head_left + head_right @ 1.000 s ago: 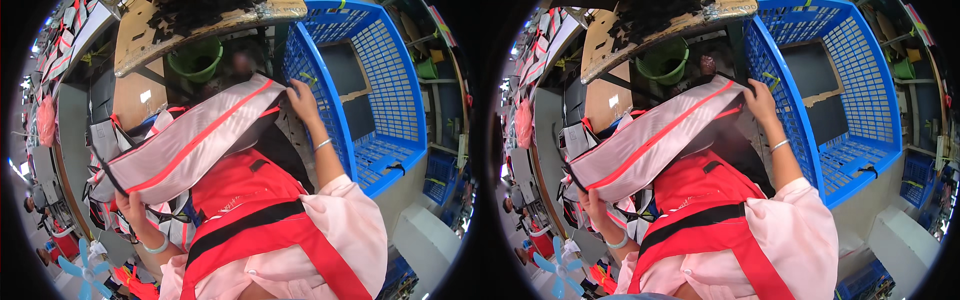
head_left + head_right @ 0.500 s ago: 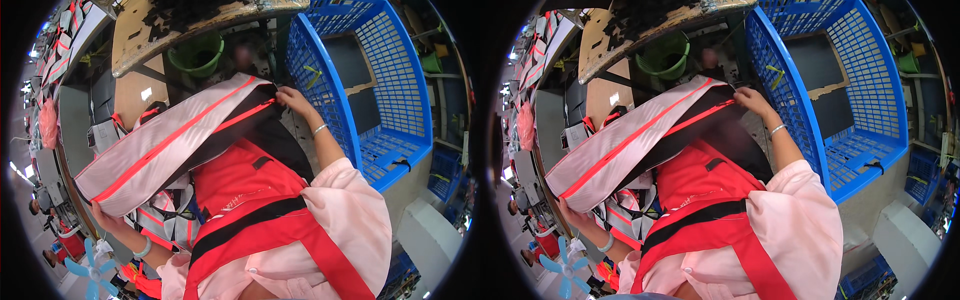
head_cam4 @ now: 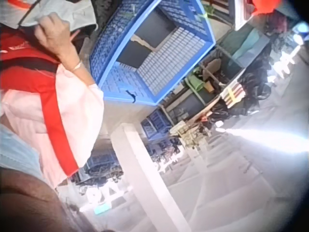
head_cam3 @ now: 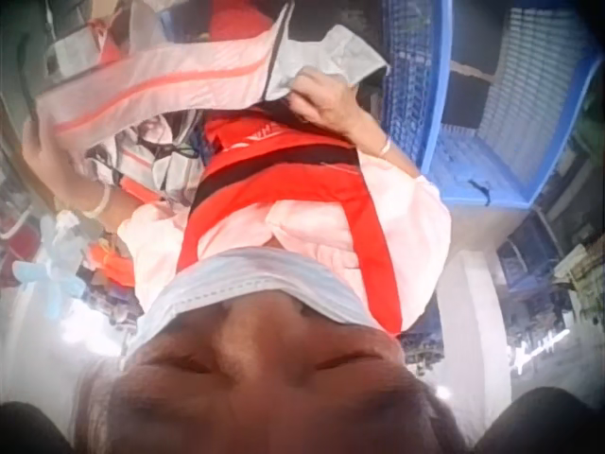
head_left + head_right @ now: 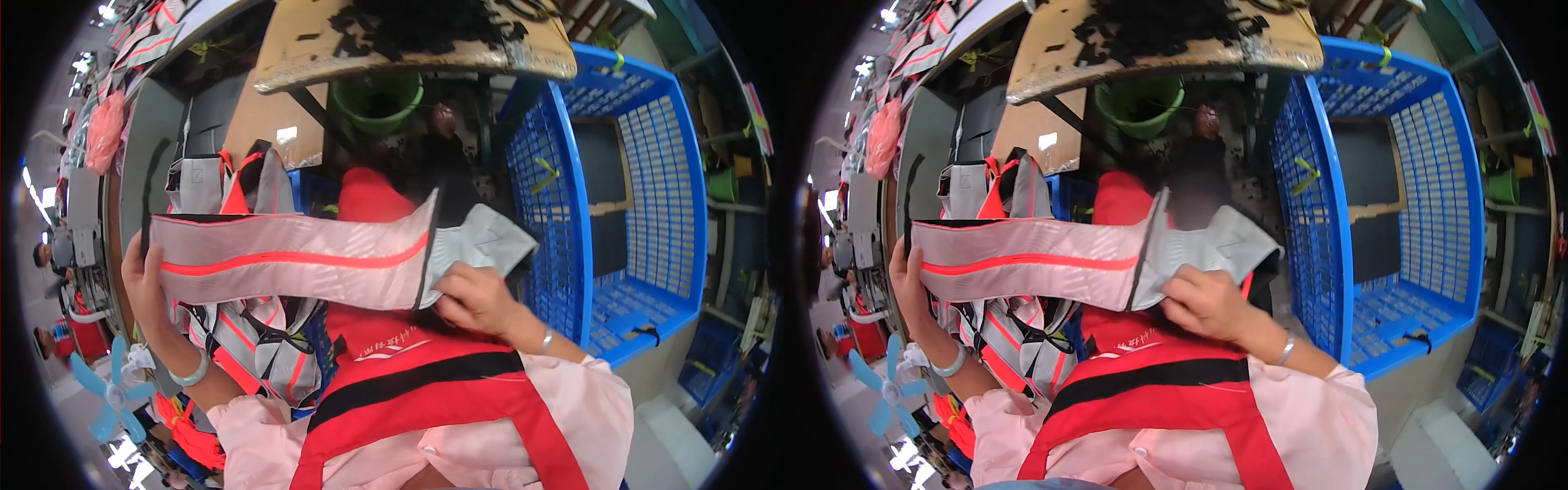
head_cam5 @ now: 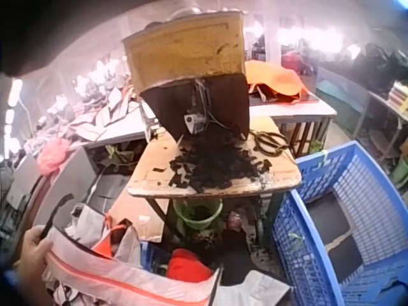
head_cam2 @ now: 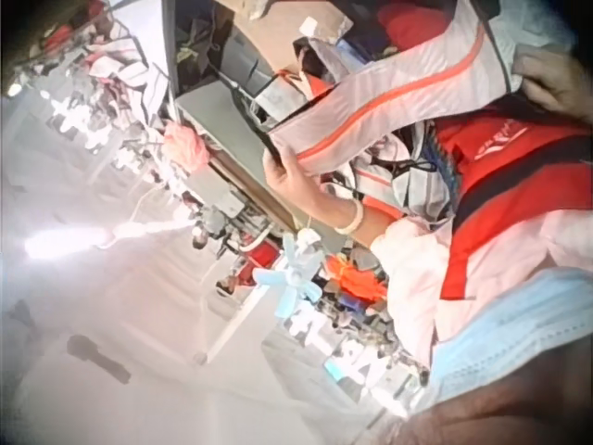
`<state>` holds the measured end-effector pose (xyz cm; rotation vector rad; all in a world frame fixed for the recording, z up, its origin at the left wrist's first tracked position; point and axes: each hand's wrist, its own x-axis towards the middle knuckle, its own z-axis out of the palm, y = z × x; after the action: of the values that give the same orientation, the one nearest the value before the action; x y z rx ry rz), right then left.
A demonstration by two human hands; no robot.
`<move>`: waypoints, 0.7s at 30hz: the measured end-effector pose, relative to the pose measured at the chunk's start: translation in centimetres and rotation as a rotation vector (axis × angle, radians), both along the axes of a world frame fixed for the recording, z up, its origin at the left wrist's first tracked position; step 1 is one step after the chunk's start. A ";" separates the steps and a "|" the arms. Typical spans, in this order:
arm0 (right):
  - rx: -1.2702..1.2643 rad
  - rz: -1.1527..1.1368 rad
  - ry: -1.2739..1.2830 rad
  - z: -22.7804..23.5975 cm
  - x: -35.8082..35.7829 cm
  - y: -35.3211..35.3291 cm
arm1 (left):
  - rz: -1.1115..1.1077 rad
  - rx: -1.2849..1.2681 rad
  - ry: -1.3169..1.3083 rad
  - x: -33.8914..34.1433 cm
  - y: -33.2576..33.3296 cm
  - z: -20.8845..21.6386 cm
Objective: The person operates a sewing machine to stitch seams on white safety vests with red and black trim. They align the fabric under the presser foot, sew the seam, and place the finished item into a blue plastic crate.
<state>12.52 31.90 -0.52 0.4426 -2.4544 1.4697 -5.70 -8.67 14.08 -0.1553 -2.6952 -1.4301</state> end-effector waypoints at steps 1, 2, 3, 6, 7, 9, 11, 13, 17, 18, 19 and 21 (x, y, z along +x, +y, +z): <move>-0.089 -0.026 0.035 -0.5 -0.7 -1.3 | -0.024 -0.030 -0.005 -0.4 0.8 0.8; -0.187 -0.054 0.014 -1.0 -1.5 -2.6 | -0.051 -0.055 -0.003 -1.1 1.9 1.7; -0.305 -0.077 -0.040 -1.6 -2.3 -4.1 | -0.085 -0.036 0.023 -1.2 4.6 3.0; -0.224 -0.028 -0.200 -4.2 -5.1 -6.5 | -0.304 -0.168 0.145 -2.1 10.3 5.2; -0.153 -0.021 -0.207 -5.6 -5.9 -6.5 | -0.369 -0.139 0.148 -2.7 11.8 5.4; 0.104 0.015 -0.253 -6.8 -6.9 -5.7 | -0.444 -0.152 0.048 -3.9 13.1 5.2; -0.016 0.078 -0.391 -4.6 -7.5 -3.3 | -0.547 -0.063 0.064 -4.9 15.1 4.5; -0.158 -0.004 -0.432 -2.5 -8.3 -0.2 | -0.614 -0.053 0.001 -6.0 17.0 4.1; -0.269 -0.368 0.081 5.0 -10.7 4.7 | -0.716 -0.028 -0.042 -7.6 20.9 3.6; -0.168 -0.399 0.349 8.0 -11.8 5.1 | -0.746 -0.061 -0.055 -7.9 21.9 3.8; -0.044 -0.440 0.434 10.7 -12.5 5.1 | -0.762 -0.027 -0.082 -8.2 22.9 3.9; 0.151 -0.477 0.531 13.7 -15.2 5.1 | -0.783 0.039 -0.140 -8.4 24.7 4.1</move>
<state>-2.69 37.04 13.18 0.2119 -2.0535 0.8458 -14.06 15.99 18.16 -1.2637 -2.8417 -1.6888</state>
